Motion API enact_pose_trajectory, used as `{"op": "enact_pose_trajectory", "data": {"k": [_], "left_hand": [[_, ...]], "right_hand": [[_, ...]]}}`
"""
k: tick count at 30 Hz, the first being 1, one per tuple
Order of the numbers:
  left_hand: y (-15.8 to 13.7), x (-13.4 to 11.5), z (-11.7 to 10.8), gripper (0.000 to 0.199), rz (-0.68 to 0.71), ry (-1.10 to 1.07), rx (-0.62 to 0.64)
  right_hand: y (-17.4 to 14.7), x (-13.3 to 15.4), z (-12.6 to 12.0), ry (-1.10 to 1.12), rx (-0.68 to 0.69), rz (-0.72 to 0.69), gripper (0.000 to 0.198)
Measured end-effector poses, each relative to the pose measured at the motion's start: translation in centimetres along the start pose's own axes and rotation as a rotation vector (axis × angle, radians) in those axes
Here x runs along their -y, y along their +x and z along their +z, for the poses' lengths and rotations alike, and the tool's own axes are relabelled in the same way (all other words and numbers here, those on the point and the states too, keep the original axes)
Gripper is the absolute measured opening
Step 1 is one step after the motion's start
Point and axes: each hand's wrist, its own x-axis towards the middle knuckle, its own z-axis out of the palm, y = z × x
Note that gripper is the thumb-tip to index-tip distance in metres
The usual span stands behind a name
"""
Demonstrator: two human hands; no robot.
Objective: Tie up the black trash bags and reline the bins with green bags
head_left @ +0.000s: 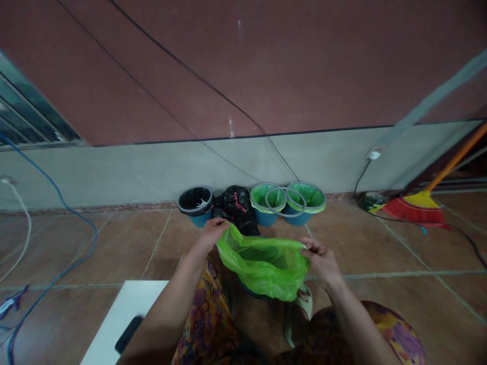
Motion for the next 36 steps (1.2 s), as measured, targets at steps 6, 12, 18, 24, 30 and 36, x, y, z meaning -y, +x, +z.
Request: {"op": "enact_pose_trajectory", "data": {"k": [6,12,18,24,30,36], "left_hand": [[0.2,2.4,-2.3,0.010,0.080,0.146,-0.257],[-1.5,2.0,0.0,0.012,0.256,0.349,-0.285],[-4.1,-0.7,2.6,0.017,0.384,0.368,0.055],[-5.2,-1.5,4.1,0.018,0.402,0.363,0.178],[-4.6,-0.5,1.8,0.030,0.361,0.679,0.086],[-4.4,0.6,1.1,0.036,0.287,0.958,0.091]], "right_hand": [[-1.7,-4.9,-2.6,-0.812,-0.013,-0.001,0.028],[-3.4,-6.0,-2.1,-1.102,0.195,0.123,0.023],[-3.1,2.2,3.3,-0.812,0.285,-0.250,0.062],[-3.2,7.7,8.0,-0.779,0.439,-0.399,0.027],[-2.1,5.0,4.6,-1.060,0.270,-0.346,0.034],[-0.3,2.4,2.4,-0.845,0.079,-0.369,0.034]]}}
